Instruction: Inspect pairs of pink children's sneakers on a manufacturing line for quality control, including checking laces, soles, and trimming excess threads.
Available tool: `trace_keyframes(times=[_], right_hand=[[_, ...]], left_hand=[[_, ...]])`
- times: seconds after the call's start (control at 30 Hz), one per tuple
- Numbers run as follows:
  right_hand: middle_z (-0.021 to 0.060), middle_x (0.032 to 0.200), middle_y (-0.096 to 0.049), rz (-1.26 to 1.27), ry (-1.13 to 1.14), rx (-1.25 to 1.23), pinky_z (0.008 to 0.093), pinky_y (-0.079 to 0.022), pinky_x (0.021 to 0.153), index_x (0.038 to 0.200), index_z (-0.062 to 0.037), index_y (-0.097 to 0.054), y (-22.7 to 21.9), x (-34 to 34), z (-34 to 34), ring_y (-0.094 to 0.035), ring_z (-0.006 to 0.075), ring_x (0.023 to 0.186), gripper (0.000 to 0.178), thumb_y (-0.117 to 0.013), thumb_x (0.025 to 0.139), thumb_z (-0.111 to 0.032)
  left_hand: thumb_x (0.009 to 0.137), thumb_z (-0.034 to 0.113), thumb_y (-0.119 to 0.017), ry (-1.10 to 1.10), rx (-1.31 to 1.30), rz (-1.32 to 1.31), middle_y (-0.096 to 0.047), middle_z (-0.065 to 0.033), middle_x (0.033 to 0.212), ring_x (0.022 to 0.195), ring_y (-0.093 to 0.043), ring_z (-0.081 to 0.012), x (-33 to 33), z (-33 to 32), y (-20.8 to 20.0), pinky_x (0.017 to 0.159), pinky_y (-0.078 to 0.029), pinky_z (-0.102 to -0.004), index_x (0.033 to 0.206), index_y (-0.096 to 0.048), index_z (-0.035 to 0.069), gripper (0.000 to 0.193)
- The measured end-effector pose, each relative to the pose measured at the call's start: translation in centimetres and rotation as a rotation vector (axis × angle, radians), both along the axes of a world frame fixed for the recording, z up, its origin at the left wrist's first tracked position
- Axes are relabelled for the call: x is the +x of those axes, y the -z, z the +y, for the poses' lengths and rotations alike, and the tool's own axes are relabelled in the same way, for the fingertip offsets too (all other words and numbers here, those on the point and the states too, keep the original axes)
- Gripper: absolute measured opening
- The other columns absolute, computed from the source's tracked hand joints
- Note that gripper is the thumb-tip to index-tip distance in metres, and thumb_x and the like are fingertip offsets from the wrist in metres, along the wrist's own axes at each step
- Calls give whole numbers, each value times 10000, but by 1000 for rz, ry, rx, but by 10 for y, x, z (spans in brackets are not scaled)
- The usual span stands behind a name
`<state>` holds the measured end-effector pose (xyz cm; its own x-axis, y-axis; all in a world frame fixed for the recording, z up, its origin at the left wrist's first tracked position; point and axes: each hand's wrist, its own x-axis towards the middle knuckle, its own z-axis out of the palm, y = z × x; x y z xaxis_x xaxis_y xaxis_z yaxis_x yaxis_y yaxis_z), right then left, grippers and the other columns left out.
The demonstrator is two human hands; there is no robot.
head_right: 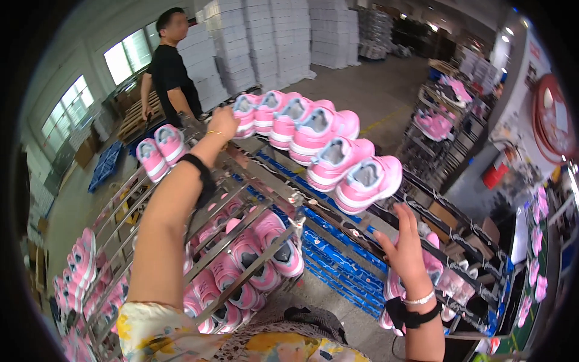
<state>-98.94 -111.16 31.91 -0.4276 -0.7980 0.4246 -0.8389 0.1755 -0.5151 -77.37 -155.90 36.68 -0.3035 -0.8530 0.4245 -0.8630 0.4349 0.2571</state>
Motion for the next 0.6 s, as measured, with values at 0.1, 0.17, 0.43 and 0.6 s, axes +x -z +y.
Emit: trace_keyframes(times=[0.1,0.17,0.43,0.6], right_hand=[[213,1133,-542,127,71,239,404,-434,875,1118,-3,-538,-11,-6,65,-523,380,1042,526,-696,729,-321],[177,1063,-575,190,163,388,435,-425,852,1085,8,-550,-2,-19,116,-534,378,990,559,-704,696,-362],[117,822,-582,73,191,239,400,-454,673,894,-46,-602,59,18,216,-563,310,763,232,-690,715,-165],[195,1161,-477,127,755,309,444,-396,886,1153,-18,-474,134,-26,280,-464,391,1042,544,-722,683,-133]], left_hand=[[750,190,-621,189,-228,-99,-536,-179,1015,923,-565,-323,6,50,-15,760,-473,-426,939,-564,29,254],[732,185,-642,632,5,-73,-552,-157,908,880,-560,-316,-17,85,-17,755,-456,-410,878,-550,25,235],[722,215,-680,1807,223,-289,-573,-117,903,883,-562,-305,-64,305,9,761,-470,-390,986,-575,31,338],[708,266,-685,1903,269,-630,-531,-142,996,971,-537,-323,-107,394,95,823,-444,-419,1052,-536,30,443]])
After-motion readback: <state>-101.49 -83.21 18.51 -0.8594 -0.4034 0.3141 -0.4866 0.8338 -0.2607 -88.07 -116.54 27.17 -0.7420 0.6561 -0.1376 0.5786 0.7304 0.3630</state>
